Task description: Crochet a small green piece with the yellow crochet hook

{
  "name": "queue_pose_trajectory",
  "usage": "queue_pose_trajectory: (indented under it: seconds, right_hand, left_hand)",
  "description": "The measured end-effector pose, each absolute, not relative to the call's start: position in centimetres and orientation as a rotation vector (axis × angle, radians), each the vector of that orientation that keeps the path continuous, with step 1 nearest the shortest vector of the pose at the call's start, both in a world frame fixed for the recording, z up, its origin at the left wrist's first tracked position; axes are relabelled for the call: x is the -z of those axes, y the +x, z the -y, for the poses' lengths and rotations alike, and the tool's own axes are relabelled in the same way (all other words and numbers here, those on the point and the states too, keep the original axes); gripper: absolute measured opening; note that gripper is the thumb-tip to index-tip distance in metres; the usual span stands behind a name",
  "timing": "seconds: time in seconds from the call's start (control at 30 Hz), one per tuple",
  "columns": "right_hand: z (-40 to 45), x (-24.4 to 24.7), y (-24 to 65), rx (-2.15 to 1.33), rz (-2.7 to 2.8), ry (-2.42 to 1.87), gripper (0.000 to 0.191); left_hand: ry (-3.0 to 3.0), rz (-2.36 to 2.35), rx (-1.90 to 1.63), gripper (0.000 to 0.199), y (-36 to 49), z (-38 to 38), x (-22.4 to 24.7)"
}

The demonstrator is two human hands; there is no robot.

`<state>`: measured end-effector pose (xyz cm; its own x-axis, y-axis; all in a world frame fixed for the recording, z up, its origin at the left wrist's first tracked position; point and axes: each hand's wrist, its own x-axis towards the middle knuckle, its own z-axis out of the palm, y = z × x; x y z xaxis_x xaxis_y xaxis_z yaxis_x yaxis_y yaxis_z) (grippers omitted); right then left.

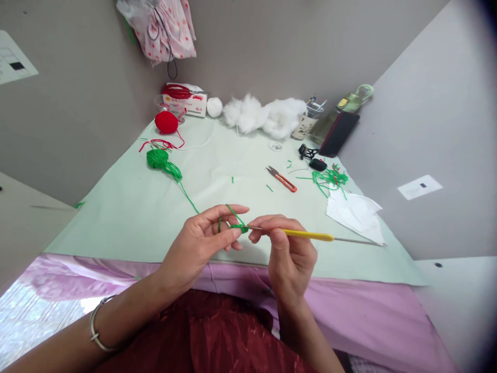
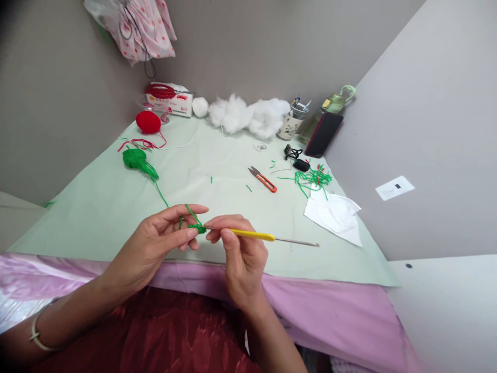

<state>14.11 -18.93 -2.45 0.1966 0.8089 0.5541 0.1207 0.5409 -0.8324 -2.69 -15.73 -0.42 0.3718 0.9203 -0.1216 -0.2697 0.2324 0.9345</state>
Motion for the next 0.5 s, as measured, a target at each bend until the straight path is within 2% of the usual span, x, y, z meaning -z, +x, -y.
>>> queue_pose_trajectory:
  seconds: [0.17,0.33,0.4,0.5]
  right_hand:
    - [19.3,2.7,14.2,-0.341,1.559,-0.927,0.025]
    - [19.7,3.6,13.8,0.181,1.792,-1.015,0.035]
    - [19.6,3.5,13.7,0.117,1.715,-0.999,0.034]
    - [19.1,2.8,13.6,-0.283,1.406,-0.951,0.026]
  left_hand:
    - [0.996,-0.834,-1.049,0.025,-2.4,16.1,0.3]
    - [0.773,-0.74,-0.961,0.045,-2.2,16.1,-0.2]
    - [0.663,-0.694,-0.869,0.045,-2.4,15.8,-0.2]
    - [0.626,-0.664,-0.863,0.037,-2.8,15.4,-0.1]
